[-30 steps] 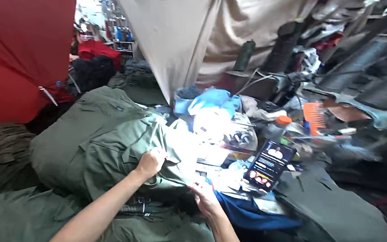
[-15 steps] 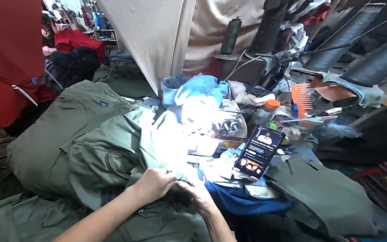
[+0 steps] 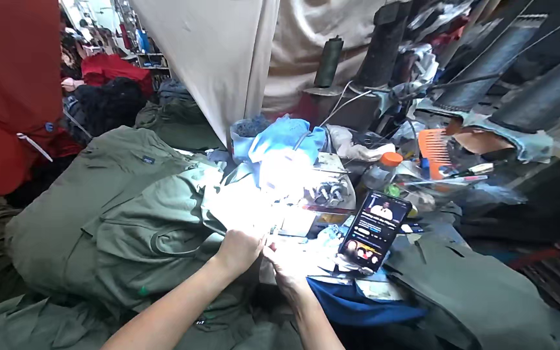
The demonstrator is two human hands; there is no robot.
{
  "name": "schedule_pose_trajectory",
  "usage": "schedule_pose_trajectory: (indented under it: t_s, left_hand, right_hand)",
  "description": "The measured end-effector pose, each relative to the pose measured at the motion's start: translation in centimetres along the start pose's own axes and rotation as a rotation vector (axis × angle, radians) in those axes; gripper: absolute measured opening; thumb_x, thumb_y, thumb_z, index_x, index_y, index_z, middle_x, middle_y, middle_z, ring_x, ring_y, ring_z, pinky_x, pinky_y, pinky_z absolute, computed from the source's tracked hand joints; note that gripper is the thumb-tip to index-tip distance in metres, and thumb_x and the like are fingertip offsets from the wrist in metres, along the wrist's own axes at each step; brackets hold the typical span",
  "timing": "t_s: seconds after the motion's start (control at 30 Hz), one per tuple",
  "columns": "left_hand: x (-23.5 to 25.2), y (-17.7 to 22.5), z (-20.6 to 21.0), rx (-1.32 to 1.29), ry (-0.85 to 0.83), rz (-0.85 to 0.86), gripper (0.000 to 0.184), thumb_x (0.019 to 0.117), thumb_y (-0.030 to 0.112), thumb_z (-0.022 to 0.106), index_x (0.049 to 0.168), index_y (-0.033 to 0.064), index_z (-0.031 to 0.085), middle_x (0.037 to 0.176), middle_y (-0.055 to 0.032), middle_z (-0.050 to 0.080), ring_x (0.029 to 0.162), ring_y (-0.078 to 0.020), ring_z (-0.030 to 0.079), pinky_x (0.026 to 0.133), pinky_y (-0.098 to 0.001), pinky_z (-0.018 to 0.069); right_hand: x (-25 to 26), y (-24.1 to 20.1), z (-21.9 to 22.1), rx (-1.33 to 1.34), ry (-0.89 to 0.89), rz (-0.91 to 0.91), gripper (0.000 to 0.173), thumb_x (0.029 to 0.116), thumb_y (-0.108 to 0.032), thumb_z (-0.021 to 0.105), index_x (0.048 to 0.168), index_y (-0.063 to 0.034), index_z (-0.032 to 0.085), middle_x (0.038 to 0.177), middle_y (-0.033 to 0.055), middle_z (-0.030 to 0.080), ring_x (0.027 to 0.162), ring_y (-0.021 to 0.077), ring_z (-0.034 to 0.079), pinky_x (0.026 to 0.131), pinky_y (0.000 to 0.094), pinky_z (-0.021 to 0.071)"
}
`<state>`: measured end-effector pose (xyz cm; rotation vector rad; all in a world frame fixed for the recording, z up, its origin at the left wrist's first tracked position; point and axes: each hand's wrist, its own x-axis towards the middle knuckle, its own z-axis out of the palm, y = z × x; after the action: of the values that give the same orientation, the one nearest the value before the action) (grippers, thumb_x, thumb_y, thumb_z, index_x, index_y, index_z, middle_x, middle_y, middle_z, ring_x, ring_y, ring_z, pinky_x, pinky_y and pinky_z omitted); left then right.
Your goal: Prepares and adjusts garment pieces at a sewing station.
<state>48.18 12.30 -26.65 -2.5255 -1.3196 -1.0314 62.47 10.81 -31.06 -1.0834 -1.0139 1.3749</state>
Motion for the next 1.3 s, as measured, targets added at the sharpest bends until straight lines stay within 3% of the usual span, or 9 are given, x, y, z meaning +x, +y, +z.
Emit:
schedule_pose_trajectory:
  t_s: [0.17,0.23,0.33,0.53,0.73,0.97,1.13,1.2,1.3]
  left_hand:
    - [2.5,0.3,0.6,0.057,-0.102,-0.108,0.021,0.0956,0.016,0.066,0.084,0.0010,0.076,0.071,-0.0150,0.070,0.069,-0.0329,0.073,0.060,-0.0509,0.0589]
    - [4.2,-0.2,0.7,-0.003,-0.180,-0.153,0.024,0.0993,0.018,0.062,0.096,-0.0005,0.077,0.089,-0.0178,0.074,0.086,-0.0353,0.075,0.074,-0.0536,0.0601]
    - [7.1,-0.3,-2.2,-0.032,-0.547,-0.312,0.034,0.1050,0.027,0.055,0.120,0.0018,0.071,0.125,-0.0198,0.068,0.119,-0.0358,0.064,0.100,-0.0557,0.0507]
    - [6.0,-4.8,-7.7,-0.148,-0.585,-0.328,0.025,0.1001,0.024,0.066,0.099,0.0003,0.073,0.090,-0.0166,0.071,0.088,-0.0325,0.069,0.083,-0.0570,0.0545]
    - [5.3,-5.5,-7.4,-0.541,-0.286,-0.425,0.011,0.0980,0.011,0.068,0.090,0.0032,0.070,0.075,-0.0044,0.065,0.066,-0.0120,0.059,0.065,-0.0336,0.0509]
    - [-0.6,-1.3,-4.6,-0.070,-0.240,0.139,0.019,0.0946,0.023,0.069,0.086,0.0085,0.077,0.068,-0.0079,0.068,0.062,-0.0253,0.070,0.057,-0.0484,0.0574]
    - [-0.4,-0.3,-2.1,0.017,-0.187,0.067,0.018,0.0938,0.019,0.068,0.084,0.0064,0.078,0.066,-0.0103,0.068,0.062,-0.0282,0.070,0.055,-0.0477,0.0560]
    - [1.6,0.1,-2.1,0.014,-0.273,-0.031,0.022,0.0969,0.018,0.065,0.085,0.0032,0.077,0.072,-0.0143,0.070,0.071,-0.0332,0.073,0.062,-0.0526,0.0569]
    - [4.4,0.3,-1.5,0.021,-0.390,-0.149,0.025,0.1017,0.021,0.060,0.100,0.0021,0.076,0.093,-0.0184,0.074,0.091,-0.0380,0.073,0.077,-0.0574,0.0576]
  right_hand:
    - [0.7,0.2,-0.3,-0.108,0.000,0.014,0.015,0.0909,-0.007,0.068,0.076,-0.0089,0.066,0.068,-0.0054,0.062,0.064,0.0023,0.059,0.065,0.0220,0.0508]
    - [1.0,0.1,-0.3,-0.134,0.003,0.017,0.018,0.0926,-0.010,0.070,0.075,-0.0082,0.067,0.067,-0.0050,0.062,0.062,0.0023,0.057,0.063,0.0223,0.0496]
    - [0.7,-0.6,-0.3,-0.131,0.019,0.018,0.017,0.0939,-0.009,0.070,0.077,-0.0061,0.070,0.067,-0.0045,0.063,0.062,0.0016,0.057,0.062,0.0216,0.0486]
    - [-0.8,-1.4,-0.9,-0.110,0.007,0.030,0.014,0.0926,-0.004,0.070,0.079,-0.0061,0.070,0.067,-0.0053,0.062,0.061,0.0005,0.055,0.061,0.0183,0.0472]
    - [0.1,-0.6,-0.7,-0.081,-0.035,0.030,0.015,0.0939,-0.009,0.071,0.079,-0.0055,0.070,0.068,-0.0029,0.064,0.062,0.0026,0.056,0.061,0.0205,0.0482]
    - [-1.8,0.1,-1.5,-0.098,-0.048,0.059,0.018,0.0935,-0.011,0.070,0.076,-0.0084,0.070,0.066,-0.0055,0.062,0.058,0.0009,0.053,0.059,0.0191,0.0460]
    - [-1.1,-1.0,-1.1,-0.102,-0.002,0.059,0.016,0.0968,-0.006,0.067,0.082,-0.0065,0.072,0.072,-0.0050,0.067,0.066,-0.0001,0.060,0.065,0.0185,0.0506]
    - [0.0,-1.6,-0.9,-0.102,0.015,0.022,0.014,0.0970,-0.002,0.064,0.085,-0.0036,0.072,0.075,-0.0019,0.068,0.072,0.0026,0.064,0.071,0.0212,0.0542]
    - [1.6,-2.1,-0.6,-0.094,0.085,-0.012,0.011,0.0960,-0.003,0.066,0.085,-0.0033,0.070,0.070,0.0001,0.065,0.066,0.0053,0.062,0.062,0.0232,0.0521]
